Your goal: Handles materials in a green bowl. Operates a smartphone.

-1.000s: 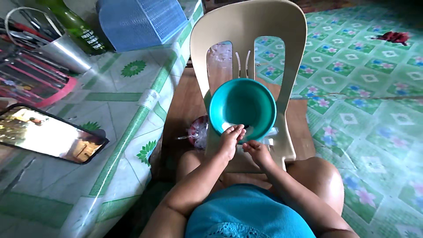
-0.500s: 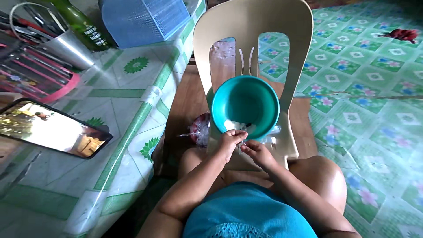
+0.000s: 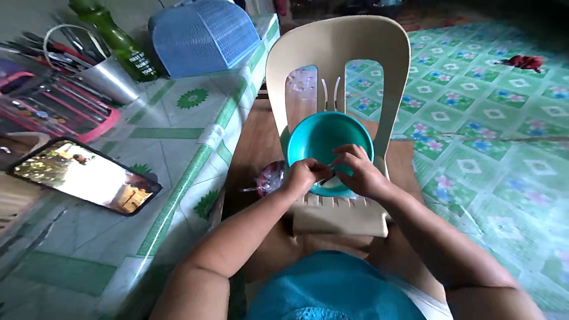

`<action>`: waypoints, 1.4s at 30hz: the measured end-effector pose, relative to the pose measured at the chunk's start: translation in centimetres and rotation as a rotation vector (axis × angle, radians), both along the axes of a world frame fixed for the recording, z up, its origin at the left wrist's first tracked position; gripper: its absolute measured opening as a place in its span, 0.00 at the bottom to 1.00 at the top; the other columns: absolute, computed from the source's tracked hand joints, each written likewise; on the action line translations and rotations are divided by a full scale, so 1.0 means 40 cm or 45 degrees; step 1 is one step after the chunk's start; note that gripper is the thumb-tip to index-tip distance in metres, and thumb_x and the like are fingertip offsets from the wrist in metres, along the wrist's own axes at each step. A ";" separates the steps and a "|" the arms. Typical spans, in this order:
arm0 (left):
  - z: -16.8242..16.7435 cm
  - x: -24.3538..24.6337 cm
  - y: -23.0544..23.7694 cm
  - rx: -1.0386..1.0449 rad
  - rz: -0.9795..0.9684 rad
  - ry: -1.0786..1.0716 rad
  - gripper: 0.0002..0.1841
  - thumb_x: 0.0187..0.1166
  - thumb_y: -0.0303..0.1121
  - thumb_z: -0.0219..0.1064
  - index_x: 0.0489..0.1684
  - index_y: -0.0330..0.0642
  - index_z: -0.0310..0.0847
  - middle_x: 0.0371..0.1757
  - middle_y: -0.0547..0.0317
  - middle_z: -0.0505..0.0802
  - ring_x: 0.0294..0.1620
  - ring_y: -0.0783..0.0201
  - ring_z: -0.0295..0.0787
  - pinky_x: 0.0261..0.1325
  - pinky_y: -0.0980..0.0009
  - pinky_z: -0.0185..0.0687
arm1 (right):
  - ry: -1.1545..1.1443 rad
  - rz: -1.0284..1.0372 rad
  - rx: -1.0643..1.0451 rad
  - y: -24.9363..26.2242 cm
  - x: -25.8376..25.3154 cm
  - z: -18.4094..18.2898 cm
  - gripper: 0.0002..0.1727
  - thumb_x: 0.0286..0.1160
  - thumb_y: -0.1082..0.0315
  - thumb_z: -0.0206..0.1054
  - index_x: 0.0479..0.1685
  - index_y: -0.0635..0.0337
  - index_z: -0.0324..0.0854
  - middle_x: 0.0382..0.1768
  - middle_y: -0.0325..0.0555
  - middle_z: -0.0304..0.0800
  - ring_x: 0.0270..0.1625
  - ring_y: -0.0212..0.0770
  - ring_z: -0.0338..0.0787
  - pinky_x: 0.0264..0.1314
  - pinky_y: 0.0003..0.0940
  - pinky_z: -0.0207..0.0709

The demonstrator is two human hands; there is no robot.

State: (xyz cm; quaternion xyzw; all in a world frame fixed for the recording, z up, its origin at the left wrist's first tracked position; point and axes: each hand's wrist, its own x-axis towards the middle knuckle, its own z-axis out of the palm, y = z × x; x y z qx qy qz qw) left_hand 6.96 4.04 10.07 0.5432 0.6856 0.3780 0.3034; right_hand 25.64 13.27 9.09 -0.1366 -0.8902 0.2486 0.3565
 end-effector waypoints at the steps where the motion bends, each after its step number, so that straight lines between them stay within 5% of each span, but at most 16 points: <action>1: 0.009 -0.005 0.009 0.039 -0.021 0.050 0.09 0.74 0.35 0.78 0.43 0.41 0.91 0.40 0.57 0.94 0.41 0.67 0.91 0.54 0.62 0.88 | -0.054 -0.018 0.094 0.014 -0.006 0.018 0.06 0.68 0.73 0.73 0.42 0.59 0.90 0.66 0.55 0.85 0.70 0.60 0.82 0.70 0.64 0.75; 5: 0.024 -0.031 0.046 0.261 -0.108 0.054 0.11 0.74 0.34 0.77 0.48 0.38 0.91 0.43 0.55 0.95 0.45 0.67 0.92 0.56 0.63 0.89 | -0.151 -0.102 0.314 0.066 -0.022 0.073 0.07 0.78 0.65 0.68 0.38 0.55 0.90 0.67 0.49 0.87 0.70 0.59 0.82 0.68 0.65 0.72; 10: 0.052 -0.061 0.056 0.450 -0.186 0.094 0.08 0.76 0.32 0.75 0.44 0.38 0.93 0.42 0.58 0.95 0.44 0.74 0.91 0.55 0.73 0.87 | -0.152 -0.109 0.331 0.077 -0.020 0.139 0.06 0.78 0.68 0.67 0.38 0.59 0.88 0.66 0.52 0.87 0.72 0.60 0.80 0.69 0.65 0.69; 14: 0.082 -0.094 0.113 0.466 -0.067 0.253 0.10 0.78 0.35 0.73 0.48 0.38 0.93 0.47 0.54 0.95 0.51 0.66 0.92 0.62 0.64 0.86 | 0.129 -0.220 0.175 0.117 -0.033 0.110 0.07 0.77 0.72 0.66 0.45 0.67 0.87 0.62 0.62 0.86 0.69 0.60 0.83 0.74 0.59 0.74; 16: 0.098 -0.105 0.162 0.574 0.055 0.162 0.11 0.78 0.36 0.74 0.48 0.39 0.93 0.47 0.56 0.96 0.50 0.69 0.92 0.62 0.66 0.87 | -0.078 -0.299 -0.003 0.150 -0.052 0.055 0.11 0.76 0.73 0.68 0.53 0.68 0.86 0.58 0.64 0.87 0.66 0.62 0.84 0.72 0.62 0.75; 19: 0.130 -0.098 0.220 0.923 0.041 0.016 0.07 0.75 0.30 0.76 0.44 0.36 0.92 0.45 0.57 0.96 0.49 0.71 0.92 0.60 0.73 0.88 | -0.623 -0.266 -0.033 0.172 -0.109 -0.106 0.08 0.71 0.72 0.74 0.47 0.59 0.93 0.52 0.61 0.92 0.65 0.69 0.86 0.66 0.80 0.72; 23: 0.066 -0.098 0.258 1.257 -0.087 0.349 0.05 0.71 0.29 0.79 0.37 0.37 0.95 0.41 0.53 0.96 0.51 0.60 0.91 0.63 0.63 0.84 | -1.217 -0.171 0.024 0.154 -0.164 -0.224 0.17 0.71 0.73 0.72 0.59 0.51 0.91 0.63 0.56 0.88 0.74 0.64 0.79 0.71 0.74 0.68; 28: -0.141 -0.144 0.216 0.941 -0.056 0.502 0.05 0.73 0.34 0.78 0.37 0.44 0.97 0.41 0.58 0.97 0.52 0.59 0.92 0.64 0.58 0.83 | -1.283 -0.150 0.100 0.155 -0.186 -0.279 0.15 0.70 0.67 0.76 0.56 0.50 0.92 0.65 0.56 0.87 0.74 0.65 0.78 0.72 0.72 0.69; 30: -0.185 -0.157 0.184 0.788 0.070 0.538 0.06 0.74 0.37 0.77 0.39 0.46 0.97 0.42 0.60 0.98 0.53 0.58 0.91 0.67 0.53 0.80 | -1.286 -0.138 0.121 0.162 -0.185 -0.268 0.16 0.71 0.72 0.73 0.58 0.54 0.91 0.69 0.57 0.85 0.77 0.65 0.76 0.74 0.73 0.67; 34: -0.230 -0.166 0.131 0.662 0.262 0.582 0.06 0.76 0.38 0.76 0.41 0.50 0.97 0.47 0.61 0.98 0.62 0.56 0.91 0.79 0.47 0.70 | -1.407 -0.159 0.302 0.161 -0.158 -0.180 0.15 0.72 0.80 0.67 0.55 0.61 0.90 0.60 0.59 0.90 0.70 0.64 0.83 0.73 0.71 0.68; 42: -0.263 -0.154 0.116 0.589 0.360 0.372 0.08 0.76 0.37 0.75 0.42 0.44 0.96 0.48 0.56 0.98 0.61 0.56 0.91 0.74 0.54 0.78 | -1.806 -0.212 0.398 0.132 -0.113 -0.103 0.10 0.79 0.78 0.62 0.46 0.69 0.90 0.54 0.59 0.92 0.66 0.62 0.86 0.74 0.68 0.68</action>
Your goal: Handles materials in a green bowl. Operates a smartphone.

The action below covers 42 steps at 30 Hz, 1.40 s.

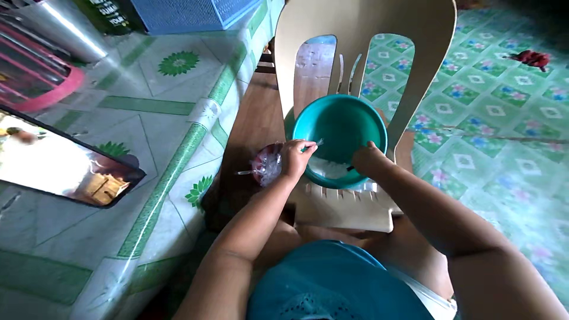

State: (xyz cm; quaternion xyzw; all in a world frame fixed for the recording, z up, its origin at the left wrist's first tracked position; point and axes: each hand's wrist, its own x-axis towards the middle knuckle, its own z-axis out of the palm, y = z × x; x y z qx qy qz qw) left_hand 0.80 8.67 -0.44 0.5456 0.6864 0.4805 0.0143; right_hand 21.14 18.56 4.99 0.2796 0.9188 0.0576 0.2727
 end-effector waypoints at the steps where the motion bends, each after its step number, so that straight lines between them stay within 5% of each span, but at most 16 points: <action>1: 0.005 0.004 0.000 -0.014 -0.006 -0.054 0.08 0.76 0.36 0.75 0.43 0.43 0.96 0.48 0.55 0.97 0.61 0.57 0.91 0.73 0.56 0.79 | -0.030 -0.012 -0.038 -0.009 -0.007 -0.007 0.11 0.80 0.77 0.61 0.48 0.68 0.90 0.55 0.59 0.91 0.65 0.62 0.87 0.72 0.68 0.70; 8: 0.028 0.018 0.003 -0.094 -0.022 -0.335 0.09 0.77 0.36 0.75 0.46 0.41 0.94 0.48 0.55 0.96 0.57 0.63 0.91 0.68 0.61 0.82 | 0.201 -0.271 -0.340 -0.032 -0.072 -0.110 0.13 0.85 0.66 0.63 0.58 0.59 0.89 0.61 0.59 0.89 0.66 0.65 0.87 0.65 0.70 0.78; 17: 0.037 0.020 0.013 -0.148 -0.003 -0.438 0.10 0.76 0.37 0.76 0.47 0.42 0.93 0.49 0.56 0.95 0.57 0.65 0.90 0.68 0.62 0.83 | 0.421 -0.322 -0.485 -0.013 -0.105 -0.164 0.13 0.84 0.69 0.61 0.59 0.63 0.87 0.62 0.60 0.88 0.69 0.62 0.86 0.70 0.66 0.77; 21: 0.048 0.023 0.003 -0.156 -0.017 -0.358 0.10 0.79 0.39 0.75 0.48 0.43 0.93 0.52 0.56 0.95 0.58 0.61 0.89 0.68 0.57 0.81 | 0.490 -0.300 -0.529 0.004 -0.083 -0.143 0.13 0.83 0.69 0.63 0.57 0.64 0.88 0.59 0.60 0.90 0.67 0.62 0.87 0.70 0.66 0.77; 27: 0.068 -0.003 0.010 -0.094 0.012 -0.175 0.09 0.78 0.38 0.75 0.45 0.43 0.94 0.49 0.55 0.96 0.56 0.58 0.91 0.67 0.54 0.81 | 0.470 -0.359 -0.239 0.027 -0.030 -0.074 0.14 0.76 0.78 0.66 0.56 0.62 0.90 0.63 0.61 0.88 0.68 0.67 0.85 0.68 0.72 0.76; 34: 0.068 0.004 -0.010 -0.116 0.008 -0.290 0.10 0.78 0.38 0.75 0.47 0.44 0.93 0.50 0.57 0.95 0.55 0.63 0.91 0.65 0.58 0.84 | 0.445 -0.412 -0.448 -0.024 -0.083 -0.135 0.17 0.85 0.69 0.61 0.66 0.56 0.87 0.70 0.58 0.85 0.75 0.63 0.81 0.75 0.69 0.73; 42: 0.073 -0.008 0.006 -0.270 -0.002 -0.475 0.14 0.78 0.40 0.74 0.51 0.40 0.92 0.53 0.55 0.95 0.59 0.66 0.91 0.70 0.64 0.83 | 0.428 -0.388 -0.451 -0.040 -0.107 -0.125 0.17 0.83 0.67 0.62 0.66 0.60 0.85 0.70 0.64 0.84 0.73 0.69 0.82 0.71 0.73 0.75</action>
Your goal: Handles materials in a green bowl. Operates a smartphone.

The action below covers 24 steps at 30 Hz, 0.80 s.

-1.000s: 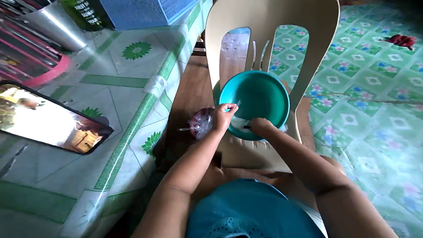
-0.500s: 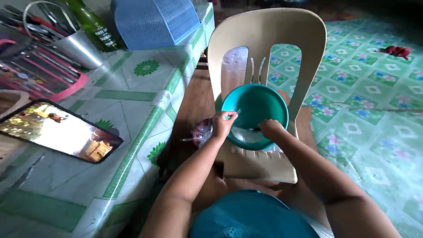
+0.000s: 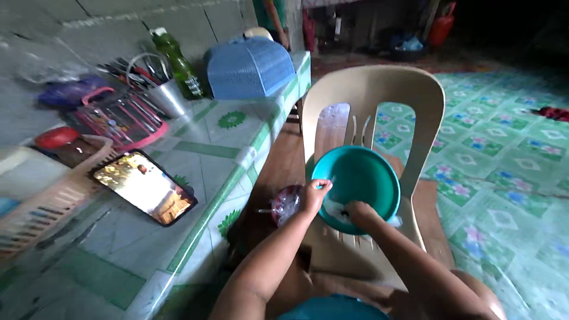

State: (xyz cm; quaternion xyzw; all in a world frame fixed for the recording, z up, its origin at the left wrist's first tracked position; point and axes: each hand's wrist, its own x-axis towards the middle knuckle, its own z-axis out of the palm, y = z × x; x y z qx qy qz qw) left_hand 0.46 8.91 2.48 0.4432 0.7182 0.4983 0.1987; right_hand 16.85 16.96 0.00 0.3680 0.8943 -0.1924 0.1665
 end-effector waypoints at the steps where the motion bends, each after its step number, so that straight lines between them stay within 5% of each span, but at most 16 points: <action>1: 0.001 0.001 0.001 0.007 0.003 -0.016 0.14 0.78 0.40 0.74 0.51 0.40 0.92 0.53 0.55 0.95 0.59 0.66 0.91 0.70 0.64 0.83 | 0.004 -0.002 -0.007 -0.005 0.001 0.010 0.17 0.83 0.69 0.62 0.66 0.61 0.84 0.70 0.65 0.83 0.73 0.69 0.82 0.71 0.73 0.75; 24: -0.011 0.032 0.006 0.070 0.012 -0.140 0.11 0.77 0.35 0.75 0.48 0.37 0.92 0.50 0.53 0.95 0.56 0.65 0.91 0.67 0.64 0.84 | 0.034 0.015 0.031 -0.024 0.011 0.026 0.22 0.76 0.77 0.63 0.70 0.58 0.82 0.73 0.62 0.80 0.77 0.67 0.78 0.76 0.68 0.72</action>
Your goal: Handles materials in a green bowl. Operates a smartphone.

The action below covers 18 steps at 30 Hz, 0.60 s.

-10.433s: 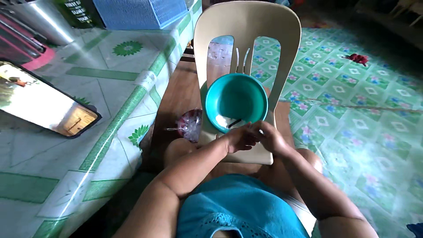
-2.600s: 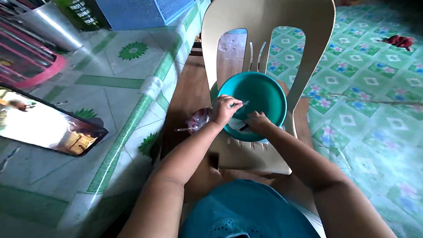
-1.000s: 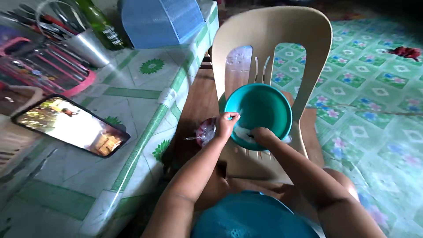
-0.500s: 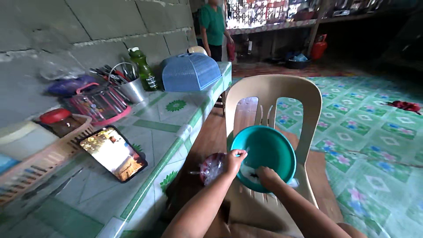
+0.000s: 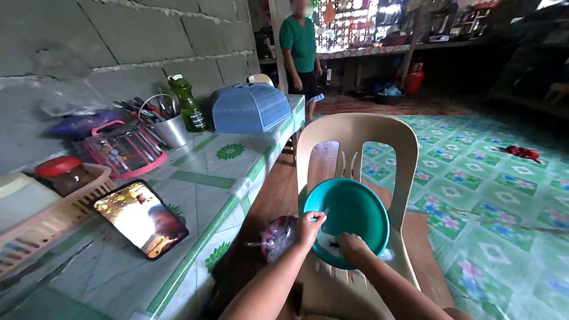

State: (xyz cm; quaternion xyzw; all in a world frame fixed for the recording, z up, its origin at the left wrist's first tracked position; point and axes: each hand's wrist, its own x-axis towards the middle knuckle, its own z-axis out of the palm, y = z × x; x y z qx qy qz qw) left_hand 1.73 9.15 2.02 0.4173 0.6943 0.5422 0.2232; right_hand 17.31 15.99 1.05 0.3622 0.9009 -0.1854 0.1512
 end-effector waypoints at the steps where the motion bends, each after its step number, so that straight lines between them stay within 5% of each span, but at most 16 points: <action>1: -0.002 0.000 -0.001 0.014 0.001 -0.008 0.11 0.77 0.35 0.75 0.48 0.37 0.92 0.50 0.53 0.95 0.56 0.65 0.91 0.67 0.64 0.84 | 0.018 -0.011 -0.008 -0.001 0.001 0.002 0.23 0.76 0.77 0.63 0.71 0.58 0.81 0.74 0.62 0.80 0.77 0.67 0.78 0.76 0.69 0.72; 13: -0.002 0.003 -0.002 -0.027 0.020 0.000 0.12 0.77 0.37 0.75 0.49 0.38 0.92 0.52 0.54 0.95 0.57 0.65 0.91 0.68 0.64 0.83 | 0.031 0.047 0.014 0.005 0.008 0.008 0.22 0.73 0.82 0.63 0.67 0.63 0.83 0.76 0.66 0.74 0.77 0.69 0.76 0.75 0.67 0.73; 18: -0.007 0.001 -0.005 -0.030 0.013 0.009 0.12 0.77 0.37 0.75 0.49 0.38 0.92 0.51 0.54 0.95 0.57 0.65 0.91 0.68 0.64 0.83 | 0.056 0.091 0.037 0.010 0.011 0.011 0.23 0.72 0.82 0.63 0.67 0.62 0.83 0.73 0.63 0.79 0.80 0.66 0.75 0.79 0.66 0.70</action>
